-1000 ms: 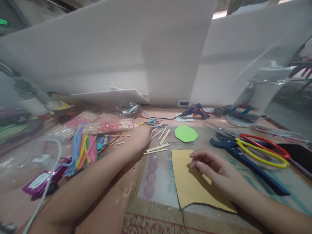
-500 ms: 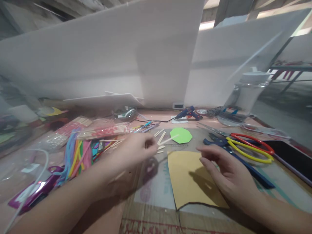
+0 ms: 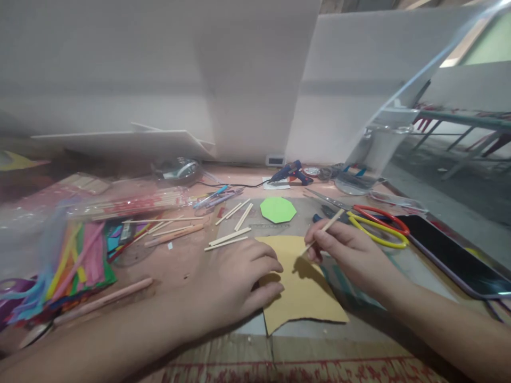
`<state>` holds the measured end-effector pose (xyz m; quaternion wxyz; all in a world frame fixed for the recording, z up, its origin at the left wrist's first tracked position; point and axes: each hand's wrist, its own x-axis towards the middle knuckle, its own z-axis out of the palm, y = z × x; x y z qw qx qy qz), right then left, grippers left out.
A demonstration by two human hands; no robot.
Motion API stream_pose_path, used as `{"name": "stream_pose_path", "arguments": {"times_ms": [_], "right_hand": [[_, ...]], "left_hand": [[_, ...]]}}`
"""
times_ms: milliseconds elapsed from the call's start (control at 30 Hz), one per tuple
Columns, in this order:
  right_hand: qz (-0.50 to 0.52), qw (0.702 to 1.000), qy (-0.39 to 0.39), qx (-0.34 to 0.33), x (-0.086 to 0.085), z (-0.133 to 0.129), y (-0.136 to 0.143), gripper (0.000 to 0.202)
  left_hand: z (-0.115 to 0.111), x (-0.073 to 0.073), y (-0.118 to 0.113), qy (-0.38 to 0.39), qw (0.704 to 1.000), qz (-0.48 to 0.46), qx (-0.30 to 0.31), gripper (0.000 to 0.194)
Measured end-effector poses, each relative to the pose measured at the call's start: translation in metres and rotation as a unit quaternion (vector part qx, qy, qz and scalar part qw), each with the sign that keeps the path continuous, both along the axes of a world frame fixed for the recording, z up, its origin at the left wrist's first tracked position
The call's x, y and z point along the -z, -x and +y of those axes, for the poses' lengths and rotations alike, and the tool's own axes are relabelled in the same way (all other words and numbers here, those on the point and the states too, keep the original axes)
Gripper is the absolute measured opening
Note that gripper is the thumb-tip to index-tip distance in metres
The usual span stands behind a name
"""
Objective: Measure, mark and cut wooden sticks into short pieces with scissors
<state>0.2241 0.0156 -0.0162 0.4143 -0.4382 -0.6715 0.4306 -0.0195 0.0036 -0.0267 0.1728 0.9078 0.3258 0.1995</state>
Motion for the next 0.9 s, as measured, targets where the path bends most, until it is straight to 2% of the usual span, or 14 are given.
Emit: {"name": "stream_pose_path", "arguments": {"times_ms": [67,167,267,367,467,567,633,700,800,900], "right_hand": [[0.107,0.989,0.105,-0.002,0.003,0.001,0.003,0.039],[0.171,0.972,0.16,-0.014,0.011,0.001,0.006,0.039],[0.174,0.966,0.192,-0.023,0.018,0.001,0.007,0.037],[0.134,0.969,0.204,-0.029,0.021,0.001,0.006,0.037],[0.053,0.987,0.149,-0.023,0.019,0.002,0.004,0.034],[-0.088,0.996,0.014,-0.028,0.014,0.0,0.002,0.022],[-0.166,0.981,-0.077,-0.058,0.011,-0.002,0.002,0.015],[-0.199,0.965,-0.14,-0.097,0.01,-0.006,0.003,0.013],[-0.218,0.947,-0.185,-0.149,0.012,-0.011,0.006,0.016],[-0.252,0.927,-0.226,-0.164,0.015,-0.013,0.009,0.021]], "left_hand": [[0.005,0.011,-0.002,-0.013,1.0,-0.002,0.026,0.019],[0.011,0.02,-0.005,-0.001,0.999,-0.002,0.035,0.018],[0.014,0.02,-0.005,0.012,0.999,0.006,0.038,0.021],[0.013,0.018,-0.004,0.019,0.999,0.022,0.033,0.033],[0.012,0.019,-0.004,0.023,0.999,0.028,0.024,0.04],[0.013,0.021,-0.003,0.008,0.999,0.026,0.031,0.038],[0.013,0.021,-0.003,0.001,0.999,0.027,0.036,0.035],[0.013,0.02,-0.003,-0.002,0.999,0.03,0.036,0.033],[0.012,0.021,-0.003,-0.003,0.999,0.026,0.029,0.034],[0.011,0.021,-0.003,-0.001,0.999,0.026,0.029,0.034]]}}
